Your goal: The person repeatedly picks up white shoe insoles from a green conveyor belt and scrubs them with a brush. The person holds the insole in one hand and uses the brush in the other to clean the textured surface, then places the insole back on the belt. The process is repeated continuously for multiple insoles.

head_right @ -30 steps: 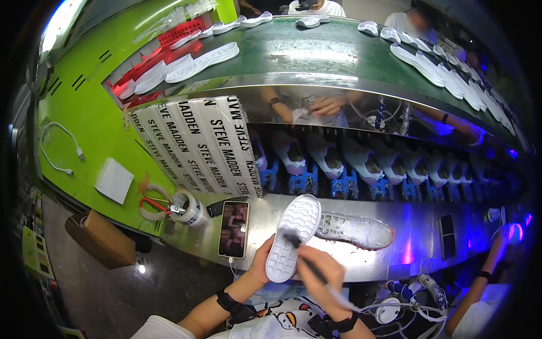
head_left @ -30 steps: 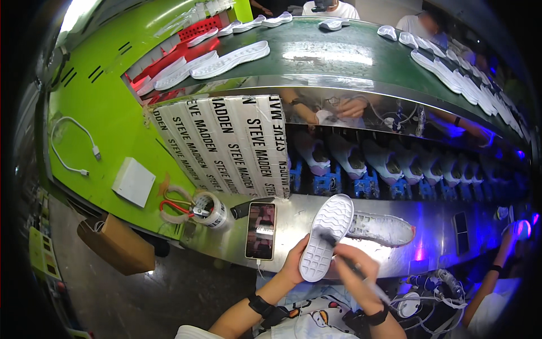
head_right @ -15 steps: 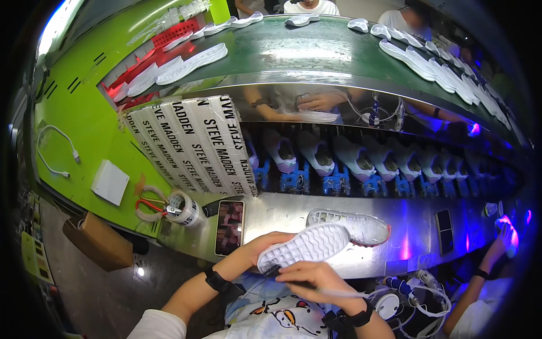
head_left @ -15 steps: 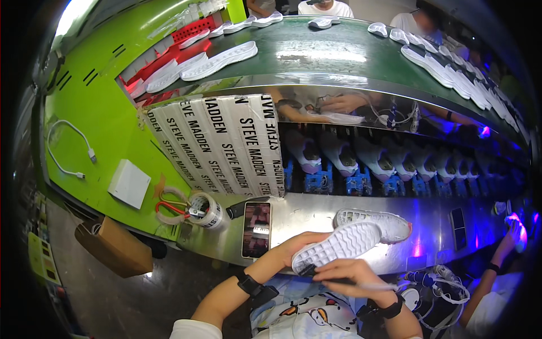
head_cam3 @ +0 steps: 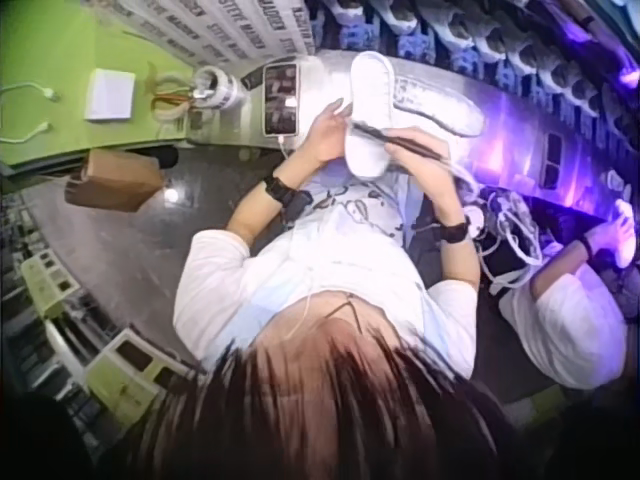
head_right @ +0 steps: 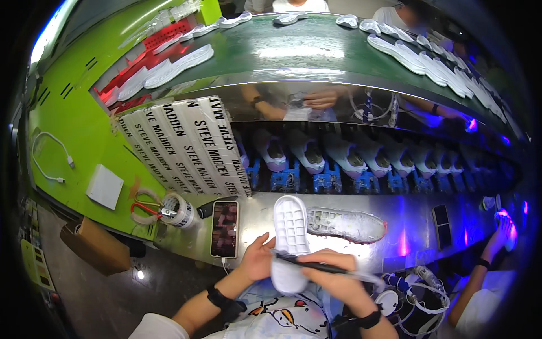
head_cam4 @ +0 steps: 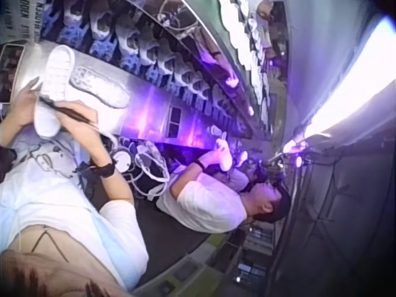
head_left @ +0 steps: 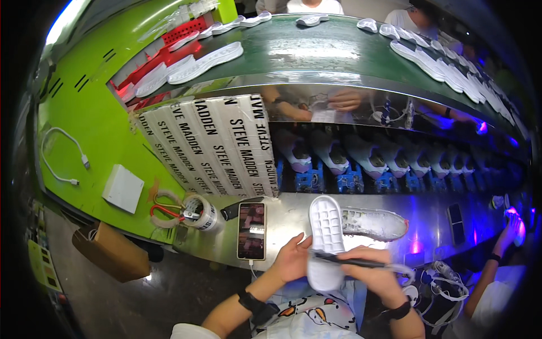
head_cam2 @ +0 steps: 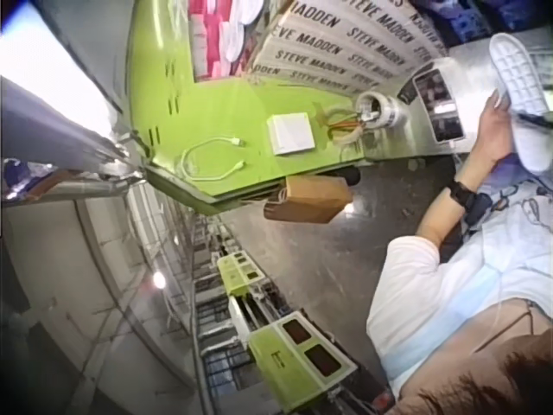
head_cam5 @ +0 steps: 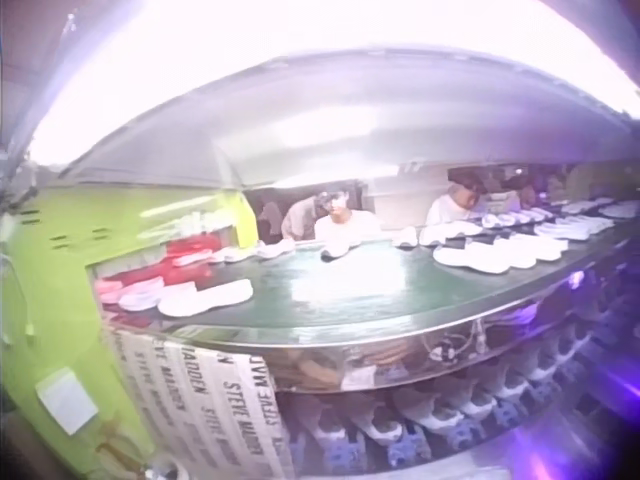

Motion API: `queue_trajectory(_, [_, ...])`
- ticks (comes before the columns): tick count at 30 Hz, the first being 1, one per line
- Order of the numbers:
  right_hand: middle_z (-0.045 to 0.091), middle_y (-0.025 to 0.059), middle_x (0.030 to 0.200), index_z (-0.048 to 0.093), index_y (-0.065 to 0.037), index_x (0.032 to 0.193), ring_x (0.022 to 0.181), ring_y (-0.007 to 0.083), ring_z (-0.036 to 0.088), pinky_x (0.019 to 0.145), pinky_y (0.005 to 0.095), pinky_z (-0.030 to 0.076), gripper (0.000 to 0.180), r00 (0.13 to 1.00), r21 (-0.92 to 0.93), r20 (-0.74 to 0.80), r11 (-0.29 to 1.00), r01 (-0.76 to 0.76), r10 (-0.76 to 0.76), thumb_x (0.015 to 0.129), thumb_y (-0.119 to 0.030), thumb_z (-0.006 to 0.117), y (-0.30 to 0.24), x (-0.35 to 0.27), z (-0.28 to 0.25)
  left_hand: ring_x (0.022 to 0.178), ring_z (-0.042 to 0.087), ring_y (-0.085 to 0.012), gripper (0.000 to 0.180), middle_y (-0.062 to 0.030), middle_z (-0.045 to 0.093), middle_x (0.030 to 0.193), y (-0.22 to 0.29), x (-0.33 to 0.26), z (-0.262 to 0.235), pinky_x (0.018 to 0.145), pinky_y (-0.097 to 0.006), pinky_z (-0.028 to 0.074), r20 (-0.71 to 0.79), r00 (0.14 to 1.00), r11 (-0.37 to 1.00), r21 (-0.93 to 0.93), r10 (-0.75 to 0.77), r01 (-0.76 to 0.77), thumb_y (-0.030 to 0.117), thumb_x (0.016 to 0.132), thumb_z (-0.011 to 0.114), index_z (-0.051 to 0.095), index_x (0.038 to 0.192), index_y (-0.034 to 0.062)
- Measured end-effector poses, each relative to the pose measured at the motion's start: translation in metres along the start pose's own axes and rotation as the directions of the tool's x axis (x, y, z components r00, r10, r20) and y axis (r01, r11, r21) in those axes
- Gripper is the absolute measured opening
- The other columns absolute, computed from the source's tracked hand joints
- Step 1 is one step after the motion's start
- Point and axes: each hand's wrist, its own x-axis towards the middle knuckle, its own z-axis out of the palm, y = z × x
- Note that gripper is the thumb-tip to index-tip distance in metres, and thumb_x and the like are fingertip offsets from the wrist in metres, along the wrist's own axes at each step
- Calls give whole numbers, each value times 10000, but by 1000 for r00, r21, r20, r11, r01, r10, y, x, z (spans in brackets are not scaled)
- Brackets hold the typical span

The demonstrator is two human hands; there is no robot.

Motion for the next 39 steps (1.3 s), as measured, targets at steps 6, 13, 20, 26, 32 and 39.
queue_trajectory(6, [694, 110, 873, 690, -16, 975, 775, 152, 652, 708, 269, 514, 204, 883, -191, -356, 948, 253, -307, 771, -17, 680, 12, 26, 27, 1275, 411, -346, 645, -185, 356, 1439, -24, 8, -2, 1040, -483, 368, -138, 967, 967, 171, 212, -188, 424, 920, 389, 270, 1446, 68])
queue_trajectory(13, [690, 137, 940, 694, -9, 970, 816, 212, 675, 743, 297, 523, 204, 977, -25, -114, 983, 180, -182, 769, 6, 662, 22, 14, 41, 1106, 513, -332, 611, -187, 449, 1358, -19, 33, 17, 970, -469, 429, -127, 930, 936, 129, 344, -328, 395, 925, 400, 331, 1406, 25])
queue_trajectory(20, [680, 129, 882, 682, 32, 957, 725, 181, 676, 679, 265, 543, 151, 981, 398, 120, 898, -188, 152, 899, -24, 555, 18, 7, 36, 1090, 548, -325, 668, -207, 473, 1308, -3, 35, 36, 944, -437, 464, -8, 978, 955, 216, 208, -202, 423, 913, 412, 313, 1394, -31])
queue_trajectory(26, [662, 146, 959, 669, 59, 932, 747, 176, 674, 674, 260, 556, 168, 963, 249, 269, 966, -66, -3, 911, -11, 518, 16, 9, 22, 1156, 531, -358, 663, -246, 429, 1362, 8, 33, 51, 940, -461, 478, -117, 975, 900, 418, 189, -124, 414, 906, 387, 331, 1384, -42])
queue_trajectory(32, [666, 138, 920, 678, 10, 854, 723, 219, 669, 649, 282, 532, 93, 871, -147, 398, 917, 372, -289, 831, -41, 604, 7, 13, 9, 1039, 614, -319, 544, -257, 550, 1227, 11, 33, 65, 882, -390, 513, -347, 937, 867, 452, -46, 210, 316, 922, 407, 428, 1304, -70])
queue_trajectory(39, [640, 119, 854, 648, 16, 871, 700, 242, 642, 646, 311, 518, 85, 799, -197, 483, 845, 497, -358, 826, -46, 611, 8, 8, 7, 1181, 483, -163, 351, -91, 479, 1319, -16, 10, 114, 989, -273, 396, -195, 968, 169, 971, 159, 168, 79, 937, 410, 499, 1274, 40])
